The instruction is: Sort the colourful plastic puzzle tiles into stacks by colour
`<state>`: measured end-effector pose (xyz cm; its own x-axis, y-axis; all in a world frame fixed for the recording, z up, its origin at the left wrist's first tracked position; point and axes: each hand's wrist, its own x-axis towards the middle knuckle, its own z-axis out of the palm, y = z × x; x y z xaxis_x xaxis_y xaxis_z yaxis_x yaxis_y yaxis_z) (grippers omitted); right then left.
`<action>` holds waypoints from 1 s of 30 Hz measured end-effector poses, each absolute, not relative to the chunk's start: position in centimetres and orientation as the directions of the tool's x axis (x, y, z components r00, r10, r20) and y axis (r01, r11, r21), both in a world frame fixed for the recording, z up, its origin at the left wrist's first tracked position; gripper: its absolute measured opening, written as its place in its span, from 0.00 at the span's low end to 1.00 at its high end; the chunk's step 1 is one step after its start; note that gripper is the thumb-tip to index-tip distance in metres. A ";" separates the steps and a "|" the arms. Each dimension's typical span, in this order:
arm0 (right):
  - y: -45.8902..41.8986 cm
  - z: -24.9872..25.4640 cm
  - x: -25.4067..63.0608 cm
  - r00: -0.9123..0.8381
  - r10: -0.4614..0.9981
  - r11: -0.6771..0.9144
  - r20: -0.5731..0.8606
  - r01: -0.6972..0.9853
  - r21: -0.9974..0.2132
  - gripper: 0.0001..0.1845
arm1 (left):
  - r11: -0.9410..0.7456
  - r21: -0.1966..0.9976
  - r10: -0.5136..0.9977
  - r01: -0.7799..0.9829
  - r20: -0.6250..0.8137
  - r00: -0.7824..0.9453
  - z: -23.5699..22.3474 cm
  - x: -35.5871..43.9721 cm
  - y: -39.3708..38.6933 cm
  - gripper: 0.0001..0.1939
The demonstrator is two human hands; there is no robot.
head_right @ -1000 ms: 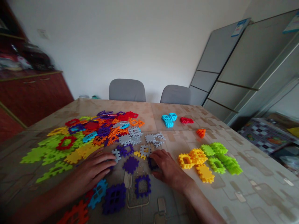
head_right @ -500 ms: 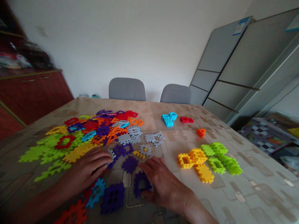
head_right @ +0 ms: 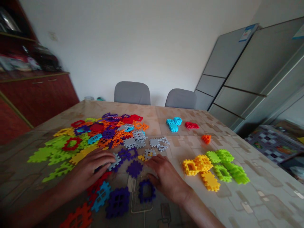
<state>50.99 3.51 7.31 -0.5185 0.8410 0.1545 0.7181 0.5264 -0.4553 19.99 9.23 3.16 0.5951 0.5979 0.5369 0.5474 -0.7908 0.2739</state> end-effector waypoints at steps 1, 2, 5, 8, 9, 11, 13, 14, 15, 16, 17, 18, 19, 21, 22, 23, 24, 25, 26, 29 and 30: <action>4.3 7.3 50.8 -0.525 0.834 0.539 0.166 0.716 -0.444 0.14 | -0.790 0.276 0.600 0.548 0.535 0.595 3.2 20.0 9.3 0.12; 5.2 7.2 50.5 -0.538 0.826 0.553 0.169 0.714 -0.429 0.14 | -0.790 0.274 0.598 0.548 0.537 0.594 3.2 20.0 9.3 0.12; 8.0 7.1 49.0 -0.603 0.784 0.608 0.148 0.696 -0.383 0.14 | -0.790 0.262 0.595 0.554 0.546 0.589 3.3 20.0 9.3 0.12; 10.5 6.8 47.0 -0.661 0.744 0.652 0.101 0.683 -0.329 0.15 | -0.789 0.253 0.593 0.559 0.552 0.586 3.5 20.0 9.3 0.13; 11.2 6.7 46.3 -0.671 0.737 0.659 0.082 0.686 -0.308 0.16 | -0.790 0.251 0.592 0.559 0.552 0.588 3.5 20.0 9.3 0.13; 12.3 6.5 45.3 -0.678 0.734 0.662 0.043 0.699 -0.269 0.21 | -0.792 0.251 0.591 0.557 0.546 0.594 3.6 20.0 9.3 0.13; 13.0 6.4 44.8 -0.680 0.733 0.662 0.014 0.710 -0.240 0.25 | -0.793 0.254 0.592 0.554 0.538 0.600 3.6 20.0 9.3 0.13; 13.2 6.5 44.7 -0.684 0.730 0.665 0.001 0.710 -0.232 0.25 | -0.792 0.256 0.594 0.554 0.534 0.602 3.6 20.0 9.3 0.13; 13.3 6.6 44.7 -0.689 0.725 0.669 -0.008 0.707 -0.228 0.25 | -0.792 0.260 0.596 0.553 0.530 0.603 3.5 20.0 9.3 0.13; 13.5 6.7 44.8 -0.694 0.719 0.674 -0.017 0.704 -0.226 0.24 | -0.791 0.264 0.598 0.552 0.527 0.605 3.5 20.0 9.3 0.13; 13.6 6.8 44.9 -0.699 0.714 0.678 -0.024 0.700 -0.225 0.24 | -0.790 0.268 0.600 0.551 0.523 0.606 3.4 20.0 9.2 0.12; 13.7 6.8 45.0 -0.703 0.710 0.681 -0.031 0.697 -0.225 0.24 | -0.790 0.273 0.602 0.549 0.519 0.607 3.4 20.0 9.2 0.12; 13.8 6.9 45.1 -0.706 0.707 0.683 -0.039 0.695 -0.225 0.23 | -0.790 0.277 0.603 0.547 0.516 0.609 3.4 20.1 9.2 0.12; 14.0 6.8 45.1 -0.709 0.703 0.684 -0.057 0.695 -0.224 0.22 | -0.791 0.285 0.604 0.541 0.510 0.613 3.4 20.2 9.1 0.12; 14.1 6.7 45.1 -0.710 0.702 0.683 -0.065 0.696 -0.223 0.22 | -0.792 0.289 0.603 0.538 0.508 0.615 3.4 20.2 9.1 0.12; 14.2 6.6 45.1 -0.708 0.703 0.681 -0.071 0.698 -0.222 0.22 | -0.792 0.292 0.603 0.536 0.505 0.617 3.4 20.3 9.1 0.12; 14.3 6.5 45.0 -0.704 0.707 0.676 -0.074 0.703 -0.221 0.23 | -0.793 0.294 0.603 0.533 0.503 0.620 3.5 20.3 9.0 0.12; 14.4 6.4 44.8 -0.697 0.713 0.670 -0.074 0.709 -0.218 0.24 | -0.794 0.296 0.603 0.532 0.500 0.621 3.5 20.3 9.0 0.12; 14.5 6.4 44.7 -0.688 0.722 0.662 -0.072 0.718 -0.214 0.25 | -0.793 0.297 0.603 0.531 0.498 0.623 3.5 20.3 9.0 0.12; 14.5 6.4 44.2 -0.657 0.752 0.636 -0.055 0.745 -0.199 0.26 | -0.795 0.298 0.602 0.529 0.501 0.622 3.5 20.2 9.0 0.12; 14.4 6.5 44.1 -0.649 0.759 0.630 -0.050 0.752 -0.193 0.27 | -0.795 0.299 0.602 0.528 0.503 0.620 3.5 20.2 9.0 0.12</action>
<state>44.06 14.41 6.47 -0.6487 0.7595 -0.0495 0.7522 0.6299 -0.1935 20.17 8.99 3.50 0.6203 0.6017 0.5031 0.5281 -0.7947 0.2993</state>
